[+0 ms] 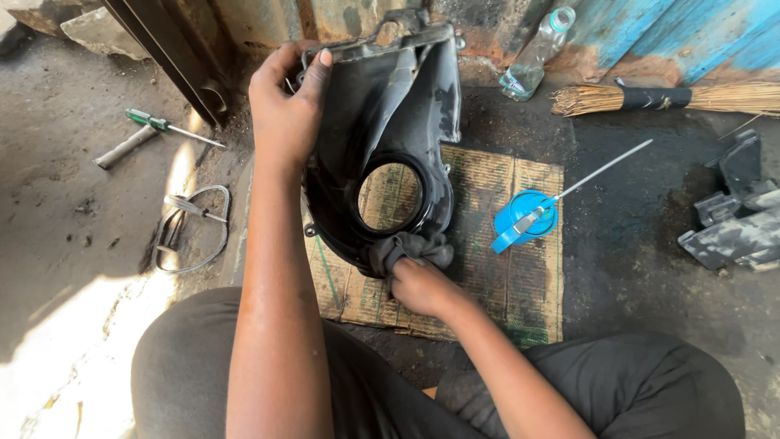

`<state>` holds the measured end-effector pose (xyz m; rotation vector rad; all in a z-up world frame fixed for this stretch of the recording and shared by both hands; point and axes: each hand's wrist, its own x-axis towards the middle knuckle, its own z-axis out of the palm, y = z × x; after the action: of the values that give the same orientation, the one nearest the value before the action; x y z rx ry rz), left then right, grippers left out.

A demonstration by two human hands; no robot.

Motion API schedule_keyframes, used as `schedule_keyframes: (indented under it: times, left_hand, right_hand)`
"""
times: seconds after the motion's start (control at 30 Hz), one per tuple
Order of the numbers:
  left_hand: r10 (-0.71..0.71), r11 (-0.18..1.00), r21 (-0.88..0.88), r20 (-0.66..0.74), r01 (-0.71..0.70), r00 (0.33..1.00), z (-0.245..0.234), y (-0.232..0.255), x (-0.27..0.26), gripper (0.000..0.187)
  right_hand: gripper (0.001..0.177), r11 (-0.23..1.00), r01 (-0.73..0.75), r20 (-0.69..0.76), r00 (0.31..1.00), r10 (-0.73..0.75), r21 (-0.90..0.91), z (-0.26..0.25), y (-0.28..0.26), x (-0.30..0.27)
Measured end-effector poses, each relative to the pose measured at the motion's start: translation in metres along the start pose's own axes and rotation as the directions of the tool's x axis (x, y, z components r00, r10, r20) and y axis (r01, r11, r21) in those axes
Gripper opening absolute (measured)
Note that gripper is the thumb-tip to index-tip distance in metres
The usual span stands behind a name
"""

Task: The person sits on the floor and cleans a black mechanical part using a grey cloth. They wipe the exterior and interior surfaces, rotate the part to access different areas, and use a blue spray bottle to apply liquid to the cloth for cleaning.

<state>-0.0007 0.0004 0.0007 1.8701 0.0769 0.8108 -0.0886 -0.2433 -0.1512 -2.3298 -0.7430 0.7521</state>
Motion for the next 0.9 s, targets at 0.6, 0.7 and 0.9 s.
schedule_keyframes:
  times: [0.6, 0.7, 0.9]
  left_hand:
    - [0.162, 0.961, 0.183, 0.232, -0.207, 0.959, -0.022, 0.058, 0.011, 0.066]
    - [0.054, 0.979, 0.172, 0.285, -0.106, 0.957, -0.001, 0.051, 0.006, 0.081]
    - [-0.302, 0.827, 0.562, 0.463, -0.013, 0.833, -0.003, 0.037, -0.002, 0.082]
  right_hand:
    - [0.026, 0.923, 0.118, -0.225, 0.951, -0.211, -0.366, 0.031, 0.044, 0.001]
    - [0.029, 0.988, -0.059, 0.075, 0.995, 0.071, -0.144, 0.065, 0.053, 0.015]
    - [0.020, 0.838, 0.210, 0.000, 0.970, -0.243, -0.503, 0.082, 0.074, 0.047]
